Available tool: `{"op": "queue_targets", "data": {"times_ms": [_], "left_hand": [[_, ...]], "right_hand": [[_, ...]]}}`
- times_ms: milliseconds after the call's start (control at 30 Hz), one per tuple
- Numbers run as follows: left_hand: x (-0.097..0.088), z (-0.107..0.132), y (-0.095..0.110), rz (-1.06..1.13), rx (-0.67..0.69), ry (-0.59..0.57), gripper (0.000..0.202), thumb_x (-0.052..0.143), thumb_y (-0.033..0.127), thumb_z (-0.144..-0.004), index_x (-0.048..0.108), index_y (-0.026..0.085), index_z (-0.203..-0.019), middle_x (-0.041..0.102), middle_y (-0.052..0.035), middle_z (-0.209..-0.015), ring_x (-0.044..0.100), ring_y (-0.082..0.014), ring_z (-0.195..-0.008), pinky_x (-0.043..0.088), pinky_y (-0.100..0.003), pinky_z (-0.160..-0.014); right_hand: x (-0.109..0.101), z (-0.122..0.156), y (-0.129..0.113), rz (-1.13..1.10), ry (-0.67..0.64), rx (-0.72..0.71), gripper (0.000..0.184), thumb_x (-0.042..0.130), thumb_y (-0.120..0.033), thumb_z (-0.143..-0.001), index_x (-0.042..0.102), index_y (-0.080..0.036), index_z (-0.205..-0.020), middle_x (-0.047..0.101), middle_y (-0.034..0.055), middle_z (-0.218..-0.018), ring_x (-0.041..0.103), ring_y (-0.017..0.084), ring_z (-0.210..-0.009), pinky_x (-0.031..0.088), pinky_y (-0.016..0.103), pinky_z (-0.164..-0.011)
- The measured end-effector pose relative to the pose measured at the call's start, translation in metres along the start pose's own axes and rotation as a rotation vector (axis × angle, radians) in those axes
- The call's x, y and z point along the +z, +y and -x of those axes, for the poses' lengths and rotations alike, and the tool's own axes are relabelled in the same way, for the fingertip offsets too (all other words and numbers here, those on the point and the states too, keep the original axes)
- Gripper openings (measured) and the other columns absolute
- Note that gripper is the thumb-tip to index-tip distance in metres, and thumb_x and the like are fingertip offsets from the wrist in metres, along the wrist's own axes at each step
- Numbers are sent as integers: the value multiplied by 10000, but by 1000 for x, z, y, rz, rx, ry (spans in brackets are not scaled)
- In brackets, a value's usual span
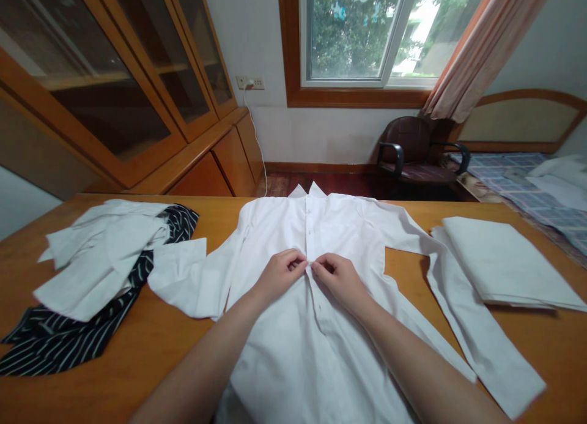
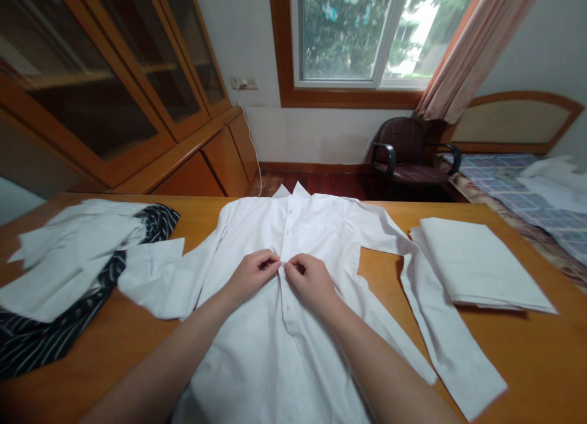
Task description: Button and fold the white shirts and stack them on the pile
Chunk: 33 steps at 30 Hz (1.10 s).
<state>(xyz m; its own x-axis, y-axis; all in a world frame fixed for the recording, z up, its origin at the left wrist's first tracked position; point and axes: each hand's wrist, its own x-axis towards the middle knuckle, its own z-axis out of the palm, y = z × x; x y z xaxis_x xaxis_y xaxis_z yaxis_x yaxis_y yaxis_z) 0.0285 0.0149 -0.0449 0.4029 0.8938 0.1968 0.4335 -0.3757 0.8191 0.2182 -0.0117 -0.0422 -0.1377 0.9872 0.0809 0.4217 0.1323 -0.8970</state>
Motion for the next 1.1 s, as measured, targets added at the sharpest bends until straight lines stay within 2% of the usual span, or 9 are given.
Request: {"op": "queue_targets", "data": {"times_ms": [300, 467, 633, 833, 1100], "left_hand": [[-1, 0, 5, 39, -37, 10, 171, 623, 326, -893, 662, 185, -805, 653, 3, -768, 604, -140, -706, 470, -238, -644], [-1, 0, 4, 103, -69, 10, 217, 651, 385, -872, 666, 176, -817, 655, -4, -760, 602, -144, -698, 478, -240, -638], [-2, -1, 4, 151, -99, -1, 213, 660, 378, -866, 678, 173, -813, 673, -15, -785, 614, -160, -739, 475, -254, -674], [-1, -1, 2, 158, -108, 1, 195, 648, 358, -871, 691, 172, -832, 681, -19, -808, 621, -166, -764, 476, -263, -706], [-1, -1, 2, 156, -118, -4, 195, 627, 353, -882, 691, 172, -845, 680, -18, -821, 617, -167, -776, 469, -260, -713]], "right_hand": [[-1, 1, 1, 25, -31, -44, 202, 538, -317, -937, 664, -207, -823, 696, 19, -789, 613, 169, -737, 445, 275, -701], [-1, 1, 0, 27, 6, -47, 195, 540, -325, -944, 658, -206, -843, 686, 19, -794, 603, 170, -736, 435, 280, -696], [-1, 0, -2, -9, 56, -35, 149, 566, -310, -917, 661, -202, -878, 691, 22, -819, 589, 164, -724, 444, 280, -689], [-1, 0, -1, -25, 25, -58, 102, 605, -277, -872, 673, -201, -870, 676, 13, -787, 573, 154, -695, 445, 275, -668], [2, 0, 3, -13, 63, -84, 78, 623, -246, -850, 661, -213, -909, 658, 1, -804, 548, 144, -666, 441, 276, -646]]}}
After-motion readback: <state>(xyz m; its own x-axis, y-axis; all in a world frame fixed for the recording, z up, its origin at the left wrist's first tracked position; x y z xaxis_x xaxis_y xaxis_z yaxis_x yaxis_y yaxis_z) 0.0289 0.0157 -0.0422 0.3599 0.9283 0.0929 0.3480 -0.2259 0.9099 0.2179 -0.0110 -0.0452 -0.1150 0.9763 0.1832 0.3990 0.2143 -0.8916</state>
